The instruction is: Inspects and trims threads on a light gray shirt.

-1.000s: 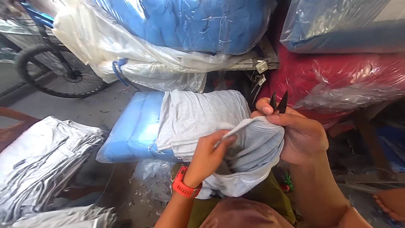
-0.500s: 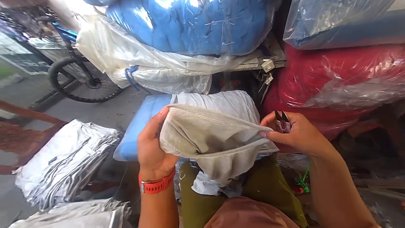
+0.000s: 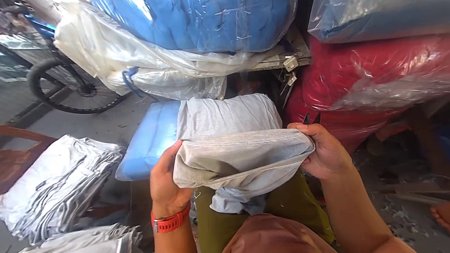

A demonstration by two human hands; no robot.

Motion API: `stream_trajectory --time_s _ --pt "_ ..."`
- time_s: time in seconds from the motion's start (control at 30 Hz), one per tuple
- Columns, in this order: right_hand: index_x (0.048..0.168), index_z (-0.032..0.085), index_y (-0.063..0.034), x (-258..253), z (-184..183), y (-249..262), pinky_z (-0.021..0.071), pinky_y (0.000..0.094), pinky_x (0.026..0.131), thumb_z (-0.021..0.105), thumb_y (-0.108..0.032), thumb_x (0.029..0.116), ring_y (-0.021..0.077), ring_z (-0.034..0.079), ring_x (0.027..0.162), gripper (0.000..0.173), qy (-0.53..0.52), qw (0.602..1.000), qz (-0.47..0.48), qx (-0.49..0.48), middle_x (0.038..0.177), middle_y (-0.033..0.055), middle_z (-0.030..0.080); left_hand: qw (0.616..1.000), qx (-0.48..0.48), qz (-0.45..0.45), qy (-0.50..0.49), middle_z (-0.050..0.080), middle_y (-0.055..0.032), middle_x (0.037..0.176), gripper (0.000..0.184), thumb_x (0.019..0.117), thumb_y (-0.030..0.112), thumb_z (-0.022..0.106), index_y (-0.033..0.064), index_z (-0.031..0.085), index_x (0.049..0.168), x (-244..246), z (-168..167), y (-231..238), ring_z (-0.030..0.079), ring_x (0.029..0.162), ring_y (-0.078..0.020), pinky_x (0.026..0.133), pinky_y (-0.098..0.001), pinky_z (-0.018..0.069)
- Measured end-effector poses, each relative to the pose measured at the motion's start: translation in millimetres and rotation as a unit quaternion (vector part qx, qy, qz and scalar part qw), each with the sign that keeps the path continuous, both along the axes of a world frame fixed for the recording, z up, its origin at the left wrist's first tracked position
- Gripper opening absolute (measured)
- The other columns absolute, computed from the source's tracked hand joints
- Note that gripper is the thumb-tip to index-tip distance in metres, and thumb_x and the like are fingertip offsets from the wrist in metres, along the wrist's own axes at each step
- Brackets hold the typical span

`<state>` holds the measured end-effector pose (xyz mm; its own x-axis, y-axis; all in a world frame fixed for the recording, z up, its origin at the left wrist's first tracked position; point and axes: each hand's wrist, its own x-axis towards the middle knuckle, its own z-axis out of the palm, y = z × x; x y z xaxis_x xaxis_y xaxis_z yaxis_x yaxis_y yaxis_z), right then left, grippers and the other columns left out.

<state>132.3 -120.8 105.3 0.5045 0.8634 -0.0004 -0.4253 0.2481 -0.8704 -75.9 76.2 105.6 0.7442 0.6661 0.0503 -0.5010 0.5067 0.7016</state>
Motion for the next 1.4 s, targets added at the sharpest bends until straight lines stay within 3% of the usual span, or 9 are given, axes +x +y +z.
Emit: stream_trajectory --time_s 0.2,0.3,0.47,0.57,0.7,0.87,1.0,1.17,1.4 --pt "0.081 0.069 -0.0243 11 -11 -4 0.0417 0.0085 0.05 0.067 -0.036 0.0944 -0.0073 0.051 0.053 0.018 -0.053 0.998 0.006 0.04 0.066 -0.012 0.059 0.999 0.051 0.004 -0.014 0.076 -0.0007 0.091 0.045 0.1074 0.02 0.032 0.0144 0.075 0.095 2 -3 2 0.073 0.088 -0.0077 0.079 -0.0279 0.0619" --pt "0.092 0.067 -0.0194 25 -28 1 0.0426 0.0101 0.05 0.071 -0.009 0.0868 -0.0059 0.051 0.054 0.012 -0.151 0.987 -0.048 0.007 0.07 -0.0103 0.063 0.997 0.077 0.014 0.011 0.076 0.0016 0.091 0.047 0.1084 0.022 0.03 0.0164 0.074 0.095 5 -3 4 0.072 0.087 -0.0059 0.078 -0.0267 0.0613" --pt "0.106 0.069 -0.0037 43 -50 20 0.0428 0.0344 0.063 0.07 -0.009 0.0909 0.0139 0.051 0.071 0.016 -0.459 0.826 -0.206 -0.253 0.099 0.0085 0.062 0.993 0.09 0.021 0.08 0.075 0.0014 0.095 0.036 0.1044 0.02 0.034 0.0178 0.07 0.103 16 -12 7 0.072 0.089 -0.0076 0.08 -0.028 0.0612" --pt "0.109 0.071 -0.0032 47 -43 25 0.0477 0.0416 0.065 0.069 -0.011 0.0956 0.0189 0.057 0.071 0.016 -0.475 0.802 -0.187 -0.311 0.094 0.0106 0.069 0.988 0.144 -0.01 0.048 0.075 -0.0026 0.105 0.025 0.0942 0.014 0.059 0.0129 0.07 0.117 17 -18 11 0.073 0.094 -0.0105 0.085 -0.029 0.0611" --pt "0.096 0.073 -0.0048 55 -32 22 0.0472 0.037 0.065 0.078 -0.021 0.0931 0.0124 0.058 0.067 0.018 -0.405 0.836 -0.134 -0.346 0.077 0.0034 0.067 0.981 0.195 0.005 0.017 0.073 -0.0032 0.108 0.034 0.0889 0.008 0.068 0.0112 0.065 0.122 14 -13 12 0.071 0.097 -0.011 0.087 -0.0291 0.0606" --pt "0.089 0.064 -0.0148 32 -43 14 0.0421 0.0093 0.048 0.051 -0.006 0.103 -0.0045 0.052 0.05 0.021 -0.047 0.996 -0.024 -0.077 0.066 -0.0075 0.065 0.984 0.176 0.015 -0.002 0.073 -0.0037 0.11 0.035 0.0917 0.011 0.067 0.011 0.063 0.127 17 -16 5 0.072 0.099 -0.0118 0.087 -0.0292 0.0607" --pt "0.09 0.07 -0.0197 19 -41 5 0.0421 0.008 0.049 0.059 -0.03 0.1039 -0.0064 0.052 0.051 0.021 0.075 0.995 0.051 0.035 0.066 -0.0088 0.064 0.992 0.125 0.025 0.0 0.075 -0.0037 0.108 0.027 0.0948 0.014 0.06 0.0136 0.067 0.121 14 -22 12 0.073 0.098 -0.0122 0.086 -0.0297 0.061" --pt "0.082 0.069 -0.0162 9 -25 2 0.0426 0.0104 0.048 0.046 -0.016 0.1049 -0.0042 0.051 0.049 0.032 0.04 0.997 -0.059 0.025 0.065 -0.0055 0.063 0.999 -0.022 0.009 -0.046 0.075 -0.0089 0.102 0.025 0.086 0.024 0.069 0.0101 0.072 0.107 8 -32 16 0.074 0.096 -0.0194 0.081 -0.0369 0.0628" --pt "0.085 0.067 -0.0123 10 -22 -1 0.0407 0.0098 0.046 0.039 -0.017 0.1081 -0.0038 0.049 0.047 0.036 0.059 0.996 -0.068 0.017 0.064 -0.0035 0.062 0.998 -0.014 -0.006 -0.061 0.075 -0.0106 0.103 0.027 0.0848 0.028 0.073 0.0085 0.073 0.103 5 -30 12 0.074 0.097 -0.0205 0.083 -0.0387 0.0622"
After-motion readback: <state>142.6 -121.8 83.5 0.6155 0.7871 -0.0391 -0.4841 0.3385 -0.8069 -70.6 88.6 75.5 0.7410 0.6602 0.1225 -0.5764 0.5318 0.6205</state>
